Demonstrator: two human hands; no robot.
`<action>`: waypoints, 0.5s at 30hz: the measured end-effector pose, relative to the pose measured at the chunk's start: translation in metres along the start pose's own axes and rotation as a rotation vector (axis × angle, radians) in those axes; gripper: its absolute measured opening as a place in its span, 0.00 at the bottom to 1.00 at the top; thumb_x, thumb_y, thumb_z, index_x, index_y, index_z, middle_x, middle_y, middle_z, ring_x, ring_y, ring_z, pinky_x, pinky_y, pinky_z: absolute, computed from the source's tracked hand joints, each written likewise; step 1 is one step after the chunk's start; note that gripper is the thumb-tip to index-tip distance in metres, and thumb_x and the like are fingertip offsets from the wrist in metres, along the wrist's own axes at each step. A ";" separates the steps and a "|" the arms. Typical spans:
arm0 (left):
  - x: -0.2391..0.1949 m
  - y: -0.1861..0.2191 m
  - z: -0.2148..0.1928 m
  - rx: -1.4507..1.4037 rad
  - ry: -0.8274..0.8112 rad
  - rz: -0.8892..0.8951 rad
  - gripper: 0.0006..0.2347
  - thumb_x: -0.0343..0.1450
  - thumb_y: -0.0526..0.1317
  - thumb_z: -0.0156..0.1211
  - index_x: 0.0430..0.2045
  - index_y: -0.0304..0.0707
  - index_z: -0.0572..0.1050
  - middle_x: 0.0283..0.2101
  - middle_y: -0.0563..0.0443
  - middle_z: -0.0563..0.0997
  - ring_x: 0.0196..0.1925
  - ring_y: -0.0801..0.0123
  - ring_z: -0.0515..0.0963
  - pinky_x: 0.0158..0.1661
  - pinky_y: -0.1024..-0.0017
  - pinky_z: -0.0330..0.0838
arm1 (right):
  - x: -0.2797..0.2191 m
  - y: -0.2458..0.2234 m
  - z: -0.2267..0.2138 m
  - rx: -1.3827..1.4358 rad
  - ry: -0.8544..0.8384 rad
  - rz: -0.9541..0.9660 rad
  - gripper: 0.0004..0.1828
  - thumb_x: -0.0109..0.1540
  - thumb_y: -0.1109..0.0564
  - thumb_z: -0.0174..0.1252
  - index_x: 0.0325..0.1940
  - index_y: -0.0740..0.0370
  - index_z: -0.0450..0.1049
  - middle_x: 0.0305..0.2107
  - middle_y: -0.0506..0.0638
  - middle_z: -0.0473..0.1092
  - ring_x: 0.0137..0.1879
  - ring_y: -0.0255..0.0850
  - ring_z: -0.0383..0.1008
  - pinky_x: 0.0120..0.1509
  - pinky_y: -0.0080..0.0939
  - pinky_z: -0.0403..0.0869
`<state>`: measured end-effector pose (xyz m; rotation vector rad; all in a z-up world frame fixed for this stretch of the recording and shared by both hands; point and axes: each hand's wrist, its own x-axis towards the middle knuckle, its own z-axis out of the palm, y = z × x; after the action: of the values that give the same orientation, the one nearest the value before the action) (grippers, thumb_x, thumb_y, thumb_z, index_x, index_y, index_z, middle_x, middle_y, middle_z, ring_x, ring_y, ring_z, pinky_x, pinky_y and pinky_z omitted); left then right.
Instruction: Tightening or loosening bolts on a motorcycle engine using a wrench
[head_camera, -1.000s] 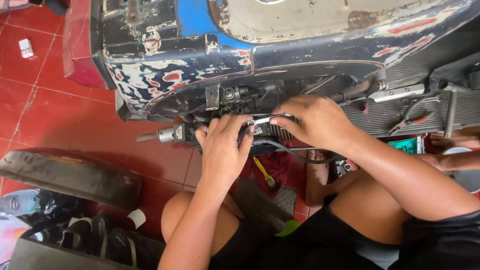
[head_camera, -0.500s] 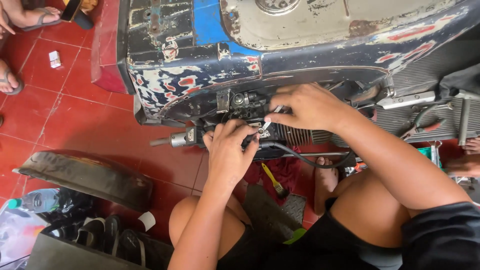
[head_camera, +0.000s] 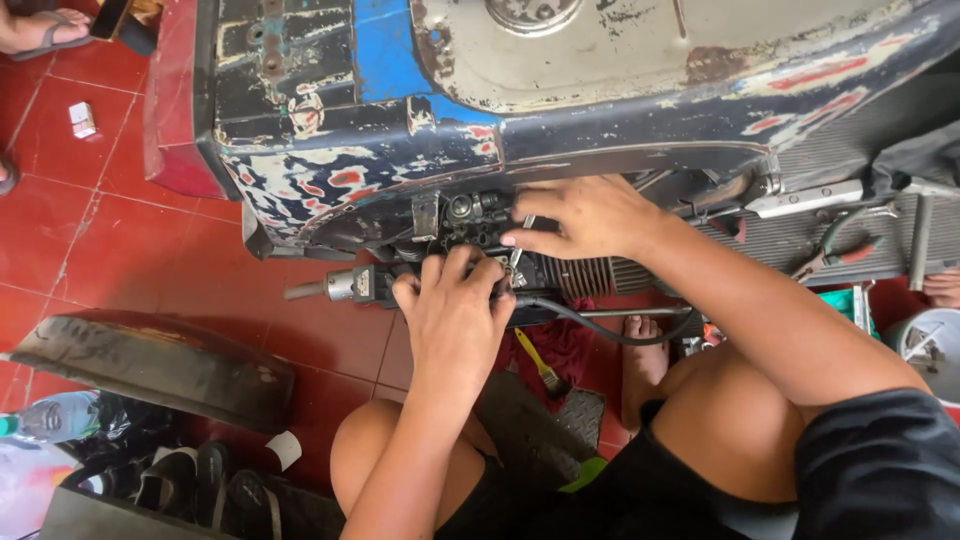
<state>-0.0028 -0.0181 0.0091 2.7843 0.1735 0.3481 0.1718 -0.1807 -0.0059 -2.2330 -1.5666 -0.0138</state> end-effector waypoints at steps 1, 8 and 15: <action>0.003 -0.001 0.001 0.003 0.005 -0.003 0.03 0.68 0.45 0.63 0.29 0.54 0.78 0.41 0.61 0.75 0.44 0.65 0.70 0.49 0.54 0.53 | 0.002 0.001 -0.003 -0.001 0.002 -0.006 0.17 0.68 0.37 0.56 0.41 0.51 0.77 0.27 0.47 0.73 0.22 0.42 0.75 0.22 0.42 0.73; 0.006 -0.009 0.001 -0.046 -0.086 -0.011 0.03 0.67 0.45 0.66 0.30 0.56 0.79 0.41 0.61 0.77 0.43 0.64 0.72 0.50 0.54 0.53 | -0.006 -0.010 -0.012 -0.047 0.020 -0.060 0.18 0.68 0.37 0.55 0.37 0.51 0.75 0.26 0.44 0.69 0.23 0.45 0.74 0.22 0.45 0.72; 0.006 -0.007 -0.006 -0.032 -0.130 -0.007 0.02 0.69 0.47 0.64 0.30 0.58 0.80 0.40 0.60 0.78 0.42 0.63 0.73 0.50 0.52 0.54 | -0.015 -0.029 -0.021 -0.154 0.070 -0.002 0.20 0.69 0.39 0.55 0.29 0.52 0.75 0.16 0.43 0.69 0.26 0.42 0.77 0.37 0.41 0.75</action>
<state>0.0009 -0.0089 0.0138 2.7629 0.1457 0.1662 0.1443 -0.1928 0.0191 -2.3204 -1.5785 -0.2184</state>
